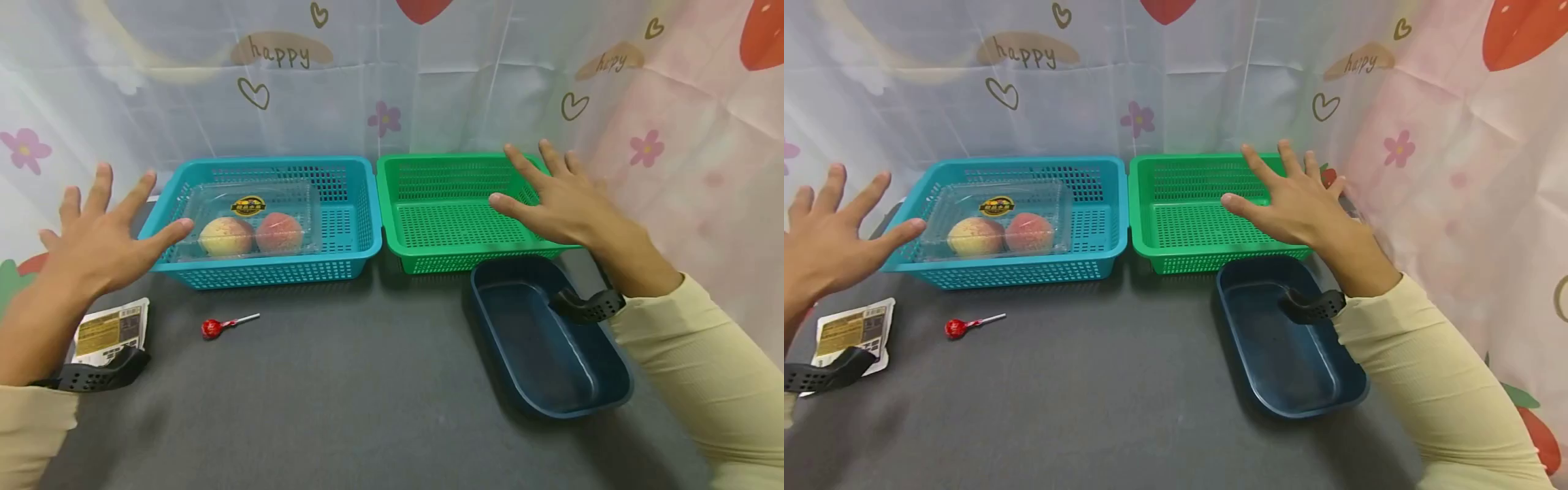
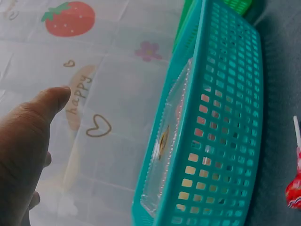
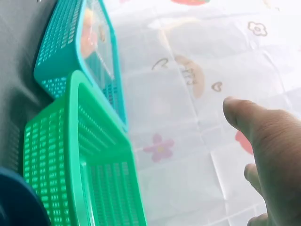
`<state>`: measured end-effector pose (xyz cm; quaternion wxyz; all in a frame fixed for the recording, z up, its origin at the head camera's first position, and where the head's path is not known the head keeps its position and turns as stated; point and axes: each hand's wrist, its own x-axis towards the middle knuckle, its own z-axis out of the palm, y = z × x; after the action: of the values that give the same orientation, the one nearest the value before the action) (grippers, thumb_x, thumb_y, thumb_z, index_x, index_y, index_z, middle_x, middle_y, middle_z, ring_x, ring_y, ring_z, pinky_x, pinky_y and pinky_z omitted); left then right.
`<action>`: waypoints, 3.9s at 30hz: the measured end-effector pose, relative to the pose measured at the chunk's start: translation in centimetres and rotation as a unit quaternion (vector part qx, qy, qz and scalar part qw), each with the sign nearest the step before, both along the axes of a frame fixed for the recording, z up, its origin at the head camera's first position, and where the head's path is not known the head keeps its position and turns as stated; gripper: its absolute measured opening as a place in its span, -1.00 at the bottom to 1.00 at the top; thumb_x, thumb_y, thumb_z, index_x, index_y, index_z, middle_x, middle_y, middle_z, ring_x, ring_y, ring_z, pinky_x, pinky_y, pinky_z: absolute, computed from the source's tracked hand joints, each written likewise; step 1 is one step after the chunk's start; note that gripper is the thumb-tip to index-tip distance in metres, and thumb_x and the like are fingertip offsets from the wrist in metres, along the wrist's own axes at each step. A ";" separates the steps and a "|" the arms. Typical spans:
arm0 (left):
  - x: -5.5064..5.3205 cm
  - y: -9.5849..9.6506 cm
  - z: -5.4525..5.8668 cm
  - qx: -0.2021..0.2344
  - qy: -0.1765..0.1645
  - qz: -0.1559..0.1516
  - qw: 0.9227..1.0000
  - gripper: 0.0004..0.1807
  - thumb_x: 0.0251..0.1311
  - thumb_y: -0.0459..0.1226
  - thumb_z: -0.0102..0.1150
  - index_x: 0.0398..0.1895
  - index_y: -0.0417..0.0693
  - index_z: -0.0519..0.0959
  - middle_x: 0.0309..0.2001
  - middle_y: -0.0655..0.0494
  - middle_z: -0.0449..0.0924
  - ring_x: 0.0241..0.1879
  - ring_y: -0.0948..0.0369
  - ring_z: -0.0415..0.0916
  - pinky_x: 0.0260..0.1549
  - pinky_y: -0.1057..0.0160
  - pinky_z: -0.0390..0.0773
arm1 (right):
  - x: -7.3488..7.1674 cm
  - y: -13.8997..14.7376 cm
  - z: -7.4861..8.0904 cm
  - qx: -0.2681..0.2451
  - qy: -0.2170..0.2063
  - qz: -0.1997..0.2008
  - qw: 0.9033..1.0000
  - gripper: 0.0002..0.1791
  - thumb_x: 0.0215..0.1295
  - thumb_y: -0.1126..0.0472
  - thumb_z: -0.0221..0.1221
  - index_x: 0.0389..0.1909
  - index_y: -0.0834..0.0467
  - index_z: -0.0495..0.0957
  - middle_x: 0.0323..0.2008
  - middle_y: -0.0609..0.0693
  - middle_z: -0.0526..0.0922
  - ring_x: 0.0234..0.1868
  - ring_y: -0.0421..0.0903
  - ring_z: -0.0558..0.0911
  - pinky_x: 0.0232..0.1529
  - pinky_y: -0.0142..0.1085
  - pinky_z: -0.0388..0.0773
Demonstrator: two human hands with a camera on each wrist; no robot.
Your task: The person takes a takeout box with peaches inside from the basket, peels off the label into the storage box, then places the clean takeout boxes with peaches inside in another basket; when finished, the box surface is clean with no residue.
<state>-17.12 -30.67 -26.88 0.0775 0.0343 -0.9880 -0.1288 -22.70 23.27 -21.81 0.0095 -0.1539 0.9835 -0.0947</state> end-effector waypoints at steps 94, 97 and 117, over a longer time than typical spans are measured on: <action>-1.0 -1.5 -10.8 0.217 0.114 0.041 0.968 -0.09 0.29 0.18 -0.02 0.43 -0.34 0.12 0.51 -0.11 -0.16 0.42 -0.21 -0.17 0.23 -0.33 -0.08 | -9.4 -28.6 -10.6 -0.280 -0.216 0.021 0.935 -0.28 0.34 -0.27 0.05 0.47 -0.36 0.06 0.49 -0.11 0.01 0.34 0.10 0.25 0.11 0.10 0.35; -0.9 -1.5 -10.8 0.219 0.115 0.042 0.968 -0.09 0.29 0.18 -0.01 0.44 -0.34 0.12 0.51 -0.10 -0.16 0.42 -0.22 -0.17 0.23 -0.34 -0.08 | -9.5 -28.9 -10.9 -0.279 -0.226 0.019 0.933 -0.28 0.32 -0.27 0.07 0.47 -0.38 0.06 0.48 -0.10 0.02 0.32 0.12 0.28 0.04 0.15 0.39; -0.9 -1.4 -10.6 0.224 0.114 0.046 0.967 -0.10 0.29 0.17 -0.01 0.44 -0.32 0.12 0.51 -0.11 -0.16 0.42 -0.21 -0.16 0.22 -0.35 -0.06 | -8.9 -29.5 -10.9 -0.426 -0.259 0.016 0.867 -0.35 0.34 0.17 0.20 0.41 -0.22 0.27 0.44 -0.07 0.10 0.29 0.15 0.31 -0.25 0.11 0.58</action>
<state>-17.99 -32.09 -37.47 0.1855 0.0811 -0.9160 -0.3464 -31.63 -6.22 -32.73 0.1991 -0.1290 0.8072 -0.5405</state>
